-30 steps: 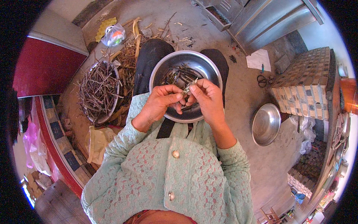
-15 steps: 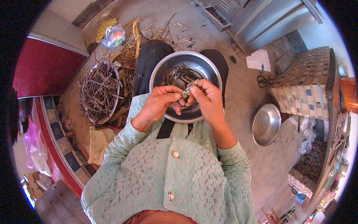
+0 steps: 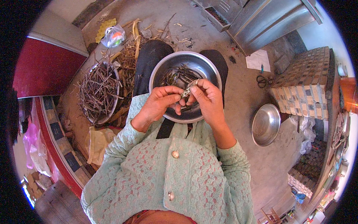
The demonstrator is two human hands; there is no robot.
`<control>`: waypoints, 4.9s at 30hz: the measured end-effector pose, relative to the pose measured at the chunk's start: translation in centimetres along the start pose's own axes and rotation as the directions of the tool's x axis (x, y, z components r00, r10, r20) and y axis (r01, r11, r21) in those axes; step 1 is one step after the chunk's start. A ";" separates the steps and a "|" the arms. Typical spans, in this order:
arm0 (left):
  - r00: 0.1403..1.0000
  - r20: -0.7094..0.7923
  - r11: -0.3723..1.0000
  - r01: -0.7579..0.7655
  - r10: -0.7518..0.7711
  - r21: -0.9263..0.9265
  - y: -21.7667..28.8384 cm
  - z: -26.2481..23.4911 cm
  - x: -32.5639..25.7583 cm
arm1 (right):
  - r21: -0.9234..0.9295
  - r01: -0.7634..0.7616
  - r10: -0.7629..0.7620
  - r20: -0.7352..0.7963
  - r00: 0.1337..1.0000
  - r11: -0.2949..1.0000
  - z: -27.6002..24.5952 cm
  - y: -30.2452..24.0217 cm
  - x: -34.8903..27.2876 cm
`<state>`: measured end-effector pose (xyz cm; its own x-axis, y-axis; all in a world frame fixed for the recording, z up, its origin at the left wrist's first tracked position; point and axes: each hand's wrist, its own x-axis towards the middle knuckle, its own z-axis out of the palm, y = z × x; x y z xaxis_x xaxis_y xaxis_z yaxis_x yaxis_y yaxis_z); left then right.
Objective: The person sits on the floor and uses both hands to break dried vegetable stems into smaller pieces over a metal bowl. The broken pieces fall into the bowl while the person continues to process the stems one by one.
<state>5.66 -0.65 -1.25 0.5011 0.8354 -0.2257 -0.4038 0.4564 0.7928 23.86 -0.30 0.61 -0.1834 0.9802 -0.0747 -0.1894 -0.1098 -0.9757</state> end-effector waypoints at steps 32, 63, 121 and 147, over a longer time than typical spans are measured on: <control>0.919 -0.077 0.801 -0.293 0.386 0.521 -0.7 0.6 1.2 | -0.386 0.138 -0.150 -0.003 0.989 0.912 1.1 -0.3 0.2; 0.823 0.019 0.508 -0.369 0.568 0.778 0.5 1.2 0.7 | -0.480 0.323 -0.348 0.039 0.937 0.815 0.9 -1.5 0.3; 0.894 -0.182 0.812 -0.265 0.409 0.520 0.2 0.3 -0.1 | -0.519 0.114 -0.071 0.102 0.992 0.847 1.6 -0.3 0.2; 0.922 -0.167 0.904 -0.285 0.350 0.319 -0.5 0.3 0.2 | -0.351 -0.008 0.003 -0.015 1.000 0.936 1.7 -0.1 -0.4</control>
<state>6.15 -0.82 -1.47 0.1924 0.9810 -0.0253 -0.2636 0.0765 0.9616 22.28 -0.99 1.13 -0.1697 0.9822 -0.0810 0.1626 -0.0531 -0.9853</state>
